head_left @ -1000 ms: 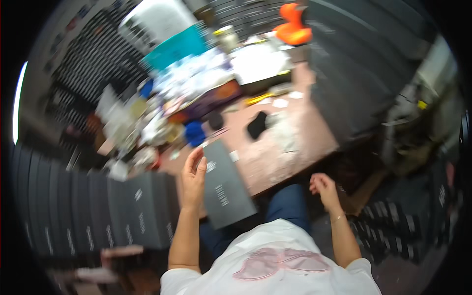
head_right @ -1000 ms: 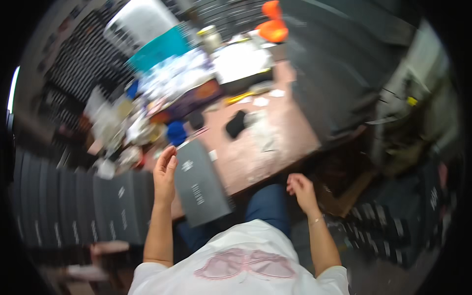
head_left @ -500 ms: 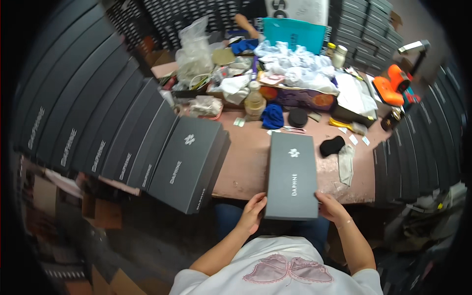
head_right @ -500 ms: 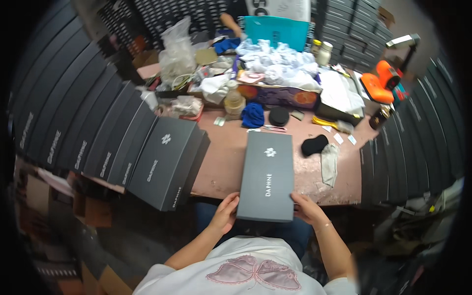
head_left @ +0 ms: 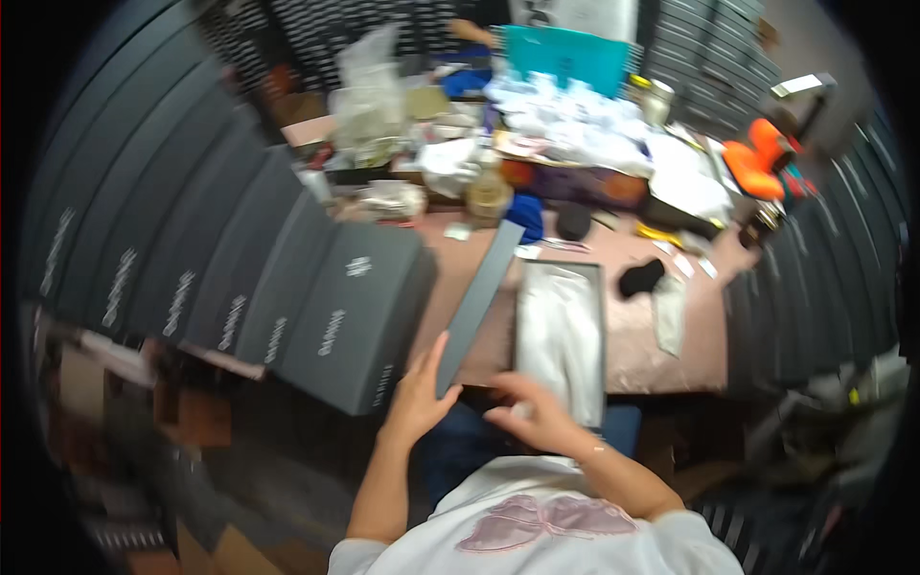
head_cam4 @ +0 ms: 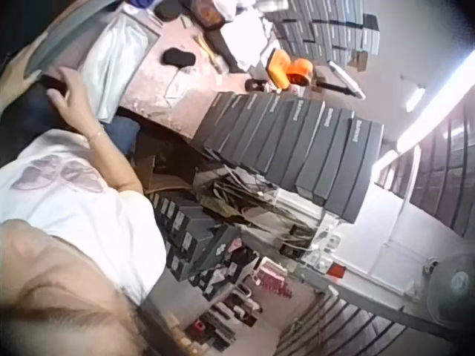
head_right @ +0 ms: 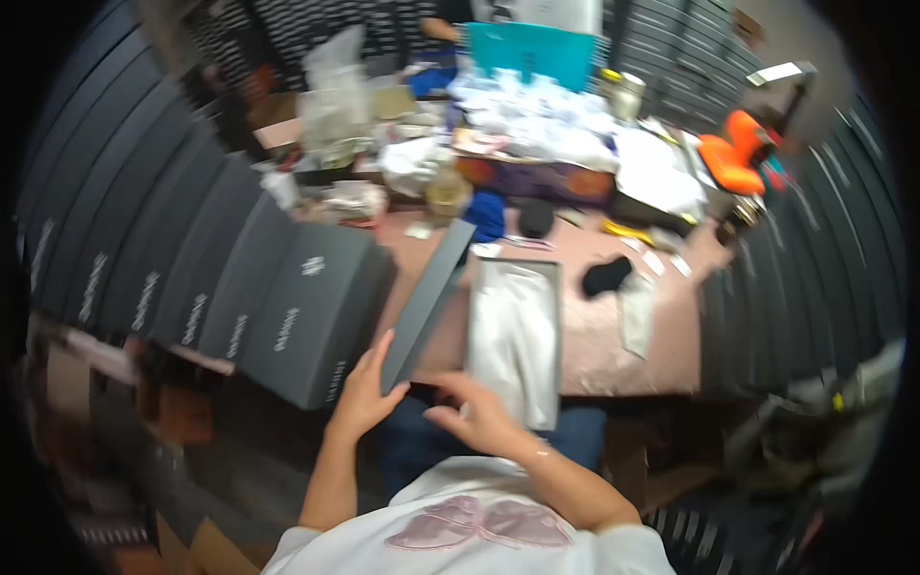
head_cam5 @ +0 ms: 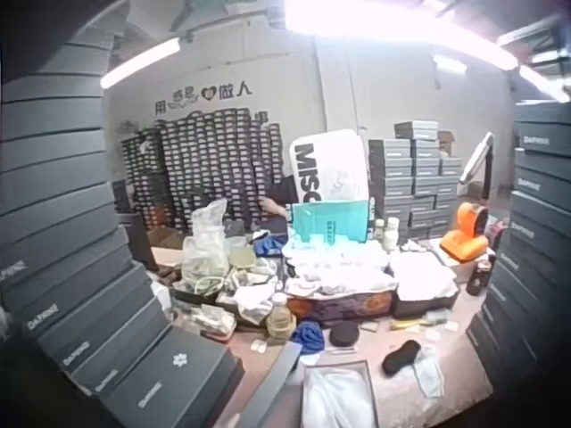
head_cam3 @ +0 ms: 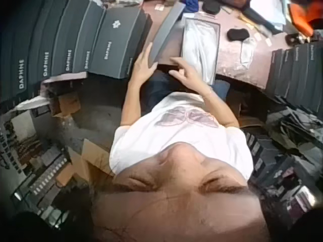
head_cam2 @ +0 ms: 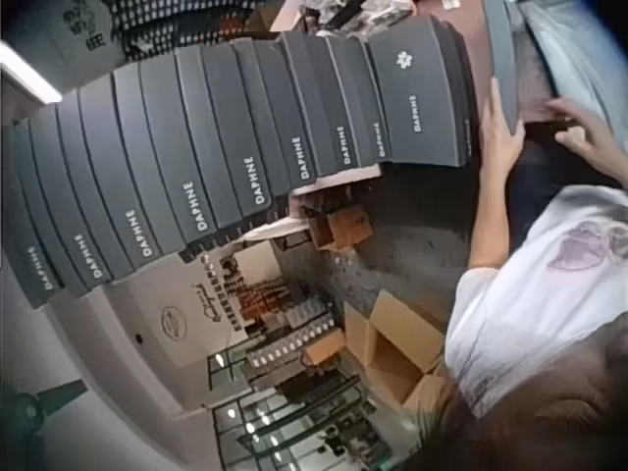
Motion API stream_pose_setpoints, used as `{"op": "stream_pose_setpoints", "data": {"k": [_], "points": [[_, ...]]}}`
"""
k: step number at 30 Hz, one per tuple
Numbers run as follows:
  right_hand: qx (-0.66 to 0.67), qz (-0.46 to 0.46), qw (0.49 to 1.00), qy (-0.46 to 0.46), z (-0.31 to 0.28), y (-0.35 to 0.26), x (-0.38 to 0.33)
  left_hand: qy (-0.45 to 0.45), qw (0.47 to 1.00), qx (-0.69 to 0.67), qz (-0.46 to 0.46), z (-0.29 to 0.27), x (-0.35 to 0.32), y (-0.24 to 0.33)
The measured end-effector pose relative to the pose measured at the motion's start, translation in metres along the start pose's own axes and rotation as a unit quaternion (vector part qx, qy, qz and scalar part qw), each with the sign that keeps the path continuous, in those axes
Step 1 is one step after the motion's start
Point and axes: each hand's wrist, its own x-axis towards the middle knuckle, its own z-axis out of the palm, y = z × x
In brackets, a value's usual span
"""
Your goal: Inspecting, wiping, wrapping, and packing high-heeled shoes into boxes for shipment.
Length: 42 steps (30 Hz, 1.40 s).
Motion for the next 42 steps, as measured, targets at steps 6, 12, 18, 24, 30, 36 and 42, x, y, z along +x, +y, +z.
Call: {"op": "stream_pose_setpoints", "data": {"k": [6,12,18,24,30,36,42], "points": [[-0.467,-0.042,0.872,0.140,-0.109,0.065,0.004,0.065,0.995,0.009,-0.073,0.035,0.008,-0.058],[-0.528,0.079,0.844,0.053,-0.114,0.108,0.037,0.114,0.966,0.023,0.231,0.113,0.043,0.022],[-0.420,0.112,0.894,0.108,-0.127,0.088,0.046,-0.030,0.967,0.141,0.208,0.188,0.096,0.005],[-0.381,-0.132,0.879,0.255,-0.175,0.061,0.050,-0.046,0.977,0.113,0.177,0.166,0.083,0.021],[-0.323,-0.131,0.885,0.310,-0.195,0.063,0.029,0.117,0.946,0.026,0.300,0.159,0.067,0.056],[-0.209,-0.038,0.901,0.379,-0.187,0.005,0.017,0.040,0.952,0.177,0.247,0.186,0.080,0.016],[0.170,-0.070,0.903,0.388,-0.145,0.017,-0.014,-0.168,0.736,-0.653,-0.061,0.146,0.018,0.090]]}}
